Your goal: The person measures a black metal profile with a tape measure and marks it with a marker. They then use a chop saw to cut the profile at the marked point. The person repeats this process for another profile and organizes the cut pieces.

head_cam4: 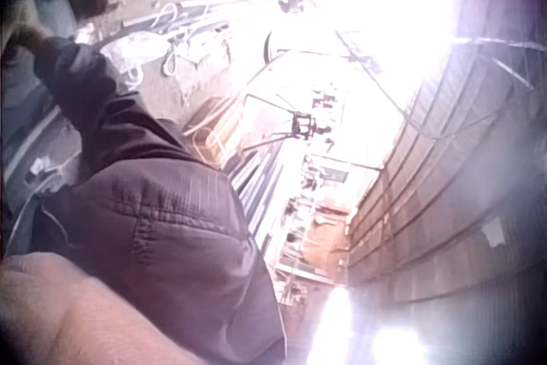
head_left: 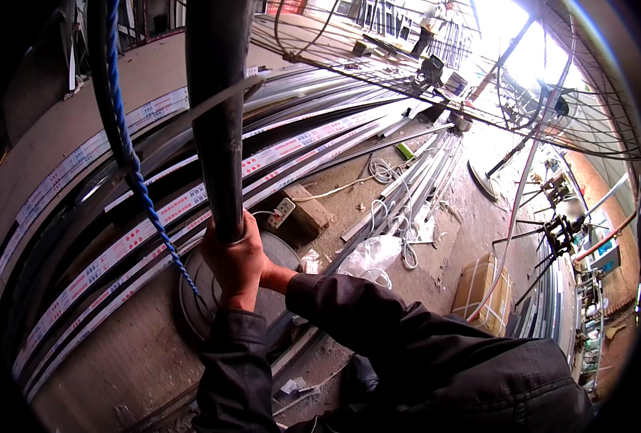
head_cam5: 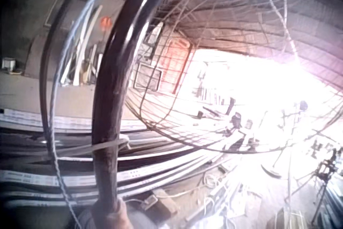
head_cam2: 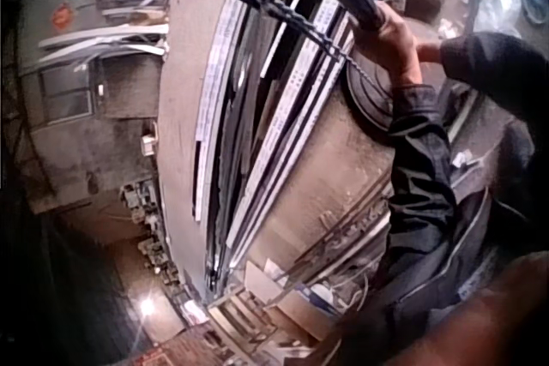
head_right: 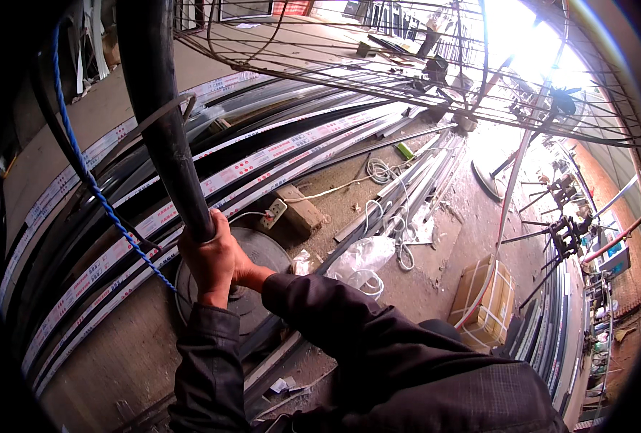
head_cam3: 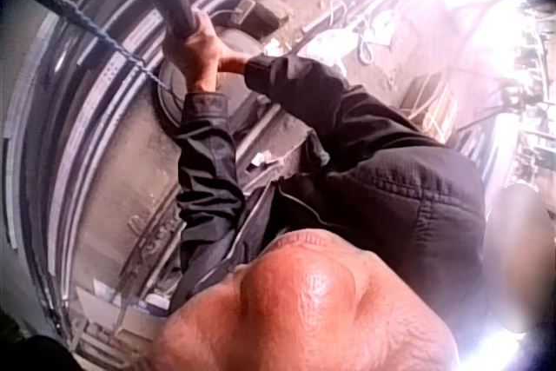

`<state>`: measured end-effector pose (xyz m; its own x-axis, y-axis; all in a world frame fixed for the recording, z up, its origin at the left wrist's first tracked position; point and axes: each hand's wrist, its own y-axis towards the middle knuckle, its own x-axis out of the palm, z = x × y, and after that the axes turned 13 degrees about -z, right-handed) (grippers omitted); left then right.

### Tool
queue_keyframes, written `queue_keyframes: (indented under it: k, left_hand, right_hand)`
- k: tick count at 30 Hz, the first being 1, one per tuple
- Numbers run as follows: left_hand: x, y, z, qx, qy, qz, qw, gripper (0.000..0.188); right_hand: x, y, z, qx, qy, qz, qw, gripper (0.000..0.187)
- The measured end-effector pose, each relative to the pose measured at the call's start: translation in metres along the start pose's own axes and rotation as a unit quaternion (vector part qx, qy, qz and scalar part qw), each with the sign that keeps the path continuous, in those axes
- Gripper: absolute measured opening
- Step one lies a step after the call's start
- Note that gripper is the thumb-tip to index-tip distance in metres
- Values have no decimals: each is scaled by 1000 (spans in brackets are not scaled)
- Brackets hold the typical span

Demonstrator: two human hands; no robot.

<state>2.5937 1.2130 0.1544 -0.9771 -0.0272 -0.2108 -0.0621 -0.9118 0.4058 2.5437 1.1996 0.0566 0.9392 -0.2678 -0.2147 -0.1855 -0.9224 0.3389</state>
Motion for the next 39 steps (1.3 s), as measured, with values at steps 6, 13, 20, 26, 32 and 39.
queue_keyframes:
  k: [6, 13, 20, 26, 32, 39]
  left_hand:
    - [0, -1, 2, -14, -35, -12, 999, 32]
    - [-24, -40, 6, 52, 68, 22, 996, 34]
    - [-93, -100, 56, -66, 11, -77, 995, 50]
    - [-163, -201, 52, -292, 93, -205, 930, 30]
    - [-260, -269, 72, -486, 65, -109, 864, 25]
    - [-344, -334, 139, -606, 168, -118, 769, 23]
  right_hand:
    - [-12, -5, -3, -79, -36, -36, 996, 82]
    - [-28, -31, -16, 45, 65, -107, 991, 47]
    - [-40, -45, -15, 221, 28, -190, 956, 35]
    - [-57, -128, -55, 258, -367, -333, 829, 26]
    - [-41, -237, -147, 42, -433, -724, 535, 21]
    - [64, -177, -349, 231, -188, -627, 720, 33]
